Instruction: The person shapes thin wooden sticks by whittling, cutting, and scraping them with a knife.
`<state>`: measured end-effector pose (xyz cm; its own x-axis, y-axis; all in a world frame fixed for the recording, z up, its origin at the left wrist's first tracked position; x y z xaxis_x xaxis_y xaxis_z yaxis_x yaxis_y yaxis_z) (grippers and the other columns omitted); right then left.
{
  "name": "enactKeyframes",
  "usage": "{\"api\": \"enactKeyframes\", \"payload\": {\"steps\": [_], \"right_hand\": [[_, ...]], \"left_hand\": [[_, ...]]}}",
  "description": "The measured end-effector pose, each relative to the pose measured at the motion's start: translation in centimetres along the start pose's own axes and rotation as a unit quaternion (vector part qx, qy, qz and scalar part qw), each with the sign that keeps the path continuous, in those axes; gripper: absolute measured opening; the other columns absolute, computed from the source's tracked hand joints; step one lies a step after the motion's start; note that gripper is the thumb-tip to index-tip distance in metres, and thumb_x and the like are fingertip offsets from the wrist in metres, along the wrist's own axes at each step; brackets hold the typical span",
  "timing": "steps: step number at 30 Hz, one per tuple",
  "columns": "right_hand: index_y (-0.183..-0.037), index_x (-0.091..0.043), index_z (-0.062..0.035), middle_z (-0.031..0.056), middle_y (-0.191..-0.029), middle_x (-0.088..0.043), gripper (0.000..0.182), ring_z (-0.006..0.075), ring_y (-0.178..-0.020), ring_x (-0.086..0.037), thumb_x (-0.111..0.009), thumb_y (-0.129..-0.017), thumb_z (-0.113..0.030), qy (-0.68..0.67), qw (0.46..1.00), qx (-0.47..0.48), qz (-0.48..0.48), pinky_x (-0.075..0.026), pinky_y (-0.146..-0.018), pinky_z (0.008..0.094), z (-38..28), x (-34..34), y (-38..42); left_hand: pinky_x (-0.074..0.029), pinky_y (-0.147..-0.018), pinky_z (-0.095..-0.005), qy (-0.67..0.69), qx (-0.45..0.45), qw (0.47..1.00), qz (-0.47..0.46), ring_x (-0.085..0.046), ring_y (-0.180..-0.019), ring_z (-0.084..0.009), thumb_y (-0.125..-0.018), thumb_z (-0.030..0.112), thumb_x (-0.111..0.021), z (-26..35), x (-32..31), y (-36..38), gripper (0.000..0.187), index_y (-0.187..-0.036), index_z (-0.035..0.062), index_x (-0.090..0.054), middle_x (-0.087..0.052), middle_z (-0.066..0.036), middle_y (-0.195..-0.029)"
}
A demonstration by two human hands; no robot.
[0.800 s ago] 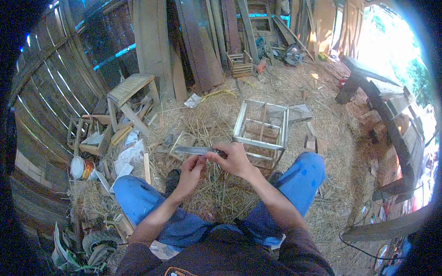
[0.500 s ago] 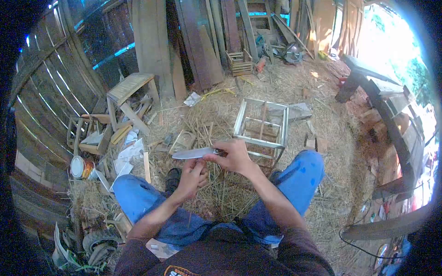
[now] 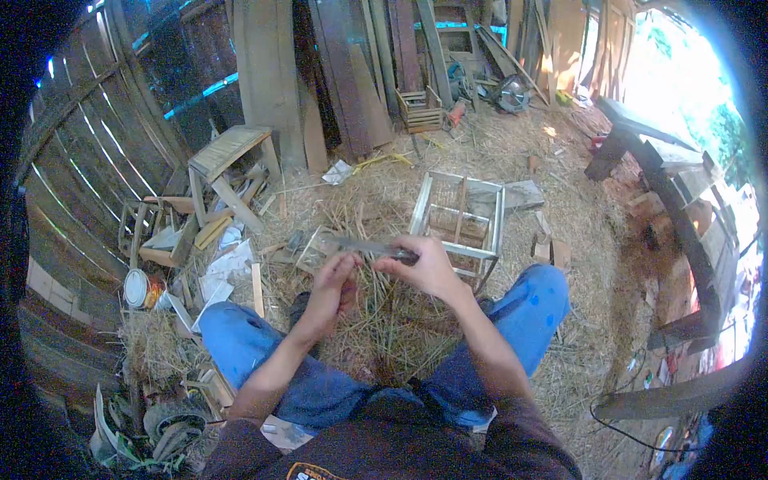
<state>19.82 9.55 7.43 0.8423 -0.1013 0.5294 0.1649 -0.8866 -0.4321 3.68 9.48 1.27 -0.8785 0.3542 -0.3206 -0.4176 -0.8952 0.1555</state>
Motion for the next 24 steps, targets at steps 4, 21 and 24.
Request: {"api": "enactKeyframes", "payload": {"steps": [4,21,24], "right_hand": [[-0.11,-0.065,-0.0043,-0.0032,-0.082,-0.064,0.022,0.0056,-0.074,-0.057,-0.07,-0.095,-0.019,-0.127,0.986,-0.057,0.09,-0.047,-0.065,0.0251,2.5,2.1,-0.3],[-0.106,-0.071,-0.0013,0.0082,-0.097,-0.068,0.027,0.017,-0.092,-0.063,-0.077,-0.08,-0.002,-0.015,0.992,0.002,0.124,-0.05,-0.077,0.0299,0.8,3.4,0.3],[-0.098,-0.072,-0.0011,0.011,-0.09,-0.069,0.023,0.0234,-0.084,-0.067,-0.08,-0.077,-0.005,0.007,0.994,-0.002,0.112,-0.051,-0.074,0.0318,0.8,2.5,0.8]], "left_hand": [[-0.028,-0.045,-0.0208,-0.18,-0.08,0.98,0.008,-0.035,-0.051,-0.0019,-0.104,0.03,-0.052,0.8,1.2,-1.5,0.03,-0.12,0.0079,-0.064,-0.04,0.009,-0.067],[-0.05,-0.085,-0.046,-0.55,-0.245,0.797,0.042,-0.069,-0.085,-0.0361,-0.096,0.035,-0.06,5.4,-2.2,-0.7,0.03,-0.112,0.0126,-0.073,-0.072,-0.017,-0.094],[-0.051,-0.068,-0.0456,-0.59,-0.24,0.768,0.067,-0.069,-0.076,-0.0356,-0.093,0.039,-0.063,5.9,-1.8,0.0,0.031,-0.103,0.013,-0.076,-0.071,-0.016,-0.083]]}}
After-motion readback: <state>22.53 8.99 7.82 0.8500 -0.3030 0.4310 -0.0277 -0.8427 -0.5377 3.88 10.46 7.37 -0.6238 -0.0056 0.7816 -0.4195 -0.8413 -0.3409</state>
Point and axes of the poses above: each hand's wrist, its own y-axis away from the middle knuckle, its own x-axis out of the back of the hand, z = x × y, the point moved 10 cm from there along -y, towards the middle knuckle
